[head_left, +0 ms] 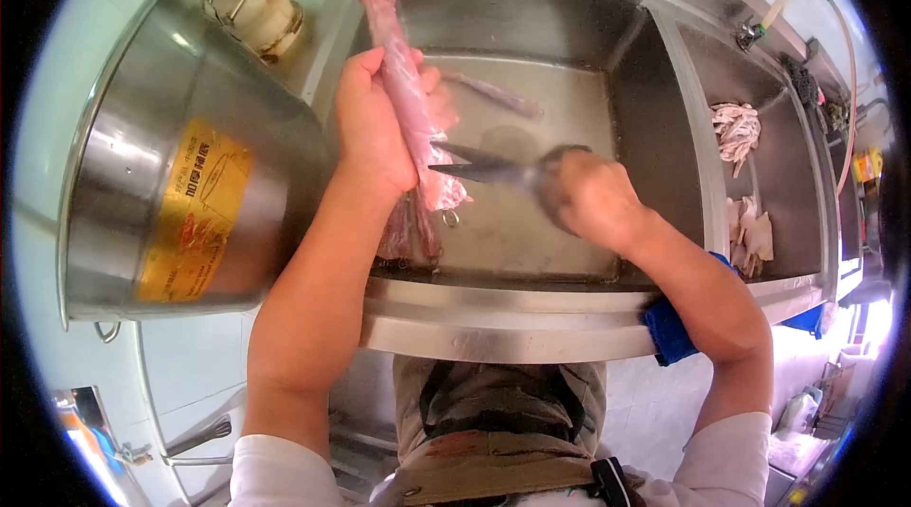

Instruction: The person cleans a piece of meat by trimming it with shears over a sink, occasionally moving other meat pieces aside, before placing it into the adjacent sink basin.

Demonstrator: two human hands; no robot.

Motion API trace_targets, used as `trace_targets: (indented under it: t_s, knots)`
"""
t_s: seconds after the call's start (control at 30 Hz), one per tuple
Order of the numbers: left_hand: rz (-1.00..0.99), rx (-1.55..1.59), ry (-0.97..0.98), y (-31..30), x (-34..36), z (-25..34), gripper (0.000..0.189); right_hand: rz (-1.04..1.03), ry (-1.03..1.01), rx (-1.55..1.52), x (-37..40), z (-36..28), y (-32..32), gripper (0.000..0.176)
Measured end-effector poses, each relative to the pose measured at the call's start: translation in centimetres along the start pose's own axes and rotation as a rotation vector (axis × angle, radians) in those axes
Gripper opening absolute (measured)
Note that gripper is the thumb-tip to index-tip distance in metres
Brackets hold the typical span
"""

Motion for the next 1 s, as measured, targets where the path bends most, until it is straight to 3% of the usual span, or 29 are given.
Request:
trace_targets:
  t_s: [0.27,0.47,0.6,0.77,0.87,1.0]
  knots:
    - [-0.108,0.075,-0.055,-0.9,-0.3,-0.2,0.025,0.024,-0.01,0.053,0.1,0.0,0.1,0.015]
    - [-0.079,0.058,-0.048,-0.7,-0.4,-0.3,0.025,-0.01,0.088,-0.366,0.0,0.6,0.8,0.021]
    - [-0.015,0.015,-0.059,0.0,-0.2,-0.7,0.026,-0.082,0.126,-0.293,-0.5,-0.1,0.6,0.033]
    - [-0.112,0.046,-0.084,0.9,0.3,-1.4,0.026,-0.055,0.084,-0.166,-0.7,-0.9,-0.5,0.038]
    - [-0.121,0.021,-0.077,0.8,0.2,-1.4,0.025,0.004,0.046,-0.042,-0.7,-0.2,0.1,0.03]
    - [-0.125,0.058,-0.083,-0.1,0.1,-1.5,0.022,-0.176,0.091,-0.018,-0.7,-0.2,0.6,0.018]
Point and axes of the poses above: each hand's wrist, its own x-axis away from the middle knuckle, its own y-axis out of the palm, z = x × y, the point moved 4 cm from there along -x, towards the middle knuckle, and after that the axes turned 1 degree about y, right-handed, at the moved point
